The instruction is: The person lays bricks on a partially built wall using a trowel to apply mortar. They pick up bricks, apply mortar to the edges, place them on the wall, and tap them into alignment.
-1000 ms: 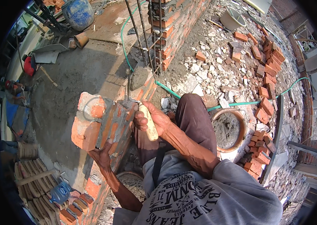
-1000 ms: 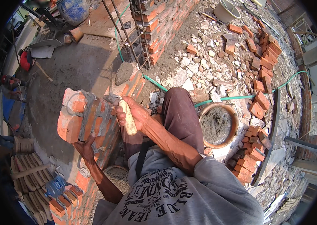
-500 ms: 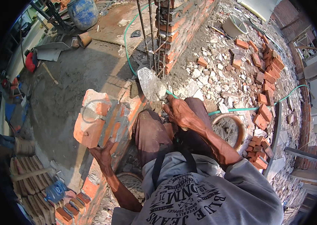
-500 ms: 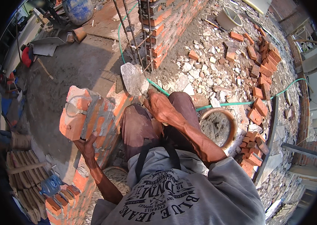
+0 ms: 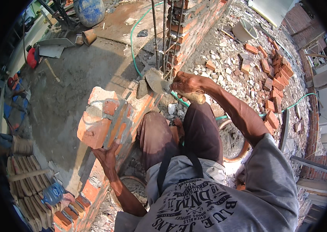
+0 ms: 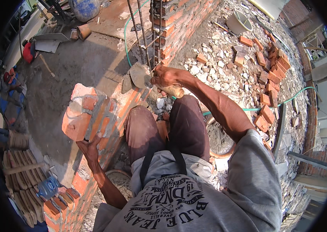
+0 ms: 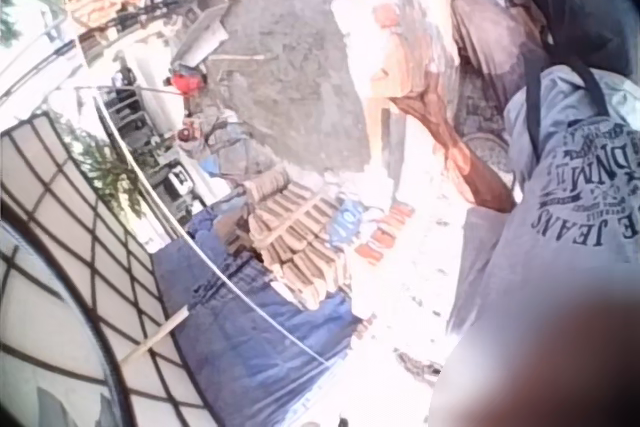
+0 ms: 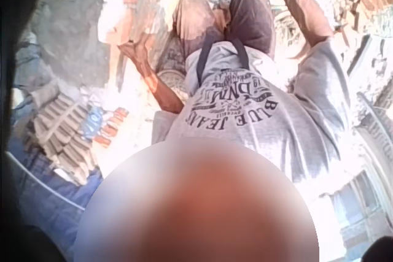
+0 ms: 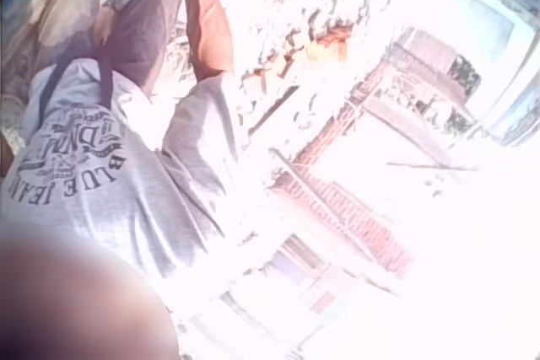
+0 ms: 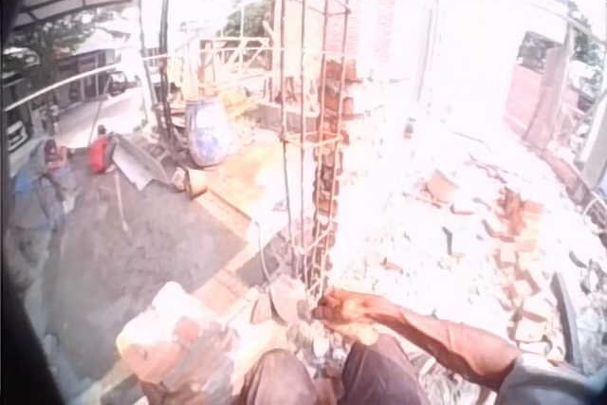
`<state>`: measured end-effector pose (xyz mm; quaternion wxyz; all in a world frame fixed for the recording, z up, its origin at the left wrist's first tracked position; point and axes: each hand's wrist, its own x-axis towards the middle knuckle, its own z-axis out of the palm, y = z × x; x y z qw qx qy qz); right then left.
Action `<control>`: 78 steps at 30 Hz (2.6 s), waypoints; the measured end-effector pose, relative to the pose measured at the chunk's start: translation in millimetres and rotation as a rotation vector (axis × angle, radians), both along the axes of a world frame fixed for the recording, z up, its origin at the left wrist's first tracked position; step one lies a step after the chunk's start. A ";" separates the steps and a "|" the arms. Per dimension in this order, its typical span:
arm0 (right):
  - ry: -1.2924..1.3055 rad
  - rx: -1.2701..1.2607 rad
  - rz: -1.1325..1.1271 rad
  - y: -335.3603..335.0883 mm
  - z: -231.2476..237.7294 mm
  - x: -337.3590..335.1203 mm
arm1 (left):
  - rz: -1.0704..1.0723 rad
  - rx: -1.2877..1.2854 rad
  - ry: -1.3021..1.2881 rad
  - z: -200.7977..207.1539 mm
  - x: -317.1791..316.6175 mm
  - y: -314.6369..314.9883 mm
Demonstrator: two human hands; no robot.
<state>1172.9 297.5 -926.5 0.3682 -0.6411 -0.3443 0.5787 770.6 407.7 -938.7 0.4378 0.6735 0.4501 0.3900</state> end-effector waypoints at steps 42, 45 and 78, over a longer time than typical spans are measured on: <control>-2.294 0.317 0.588 24.3 3.4 -68.5 | -0.019 -0.041 -0.058 10.5 4.3 -3.9; -2.176 0.220 0.390 0.9 17.8 -56.8 | -0.018 -0.088 -0.090 9.7 3.8 -3.0; -0.089 0.106 -0.358 -40.0 -102.5 -164.8 | 0.007 -0.133 -0.131 12.8 8.5 -7.0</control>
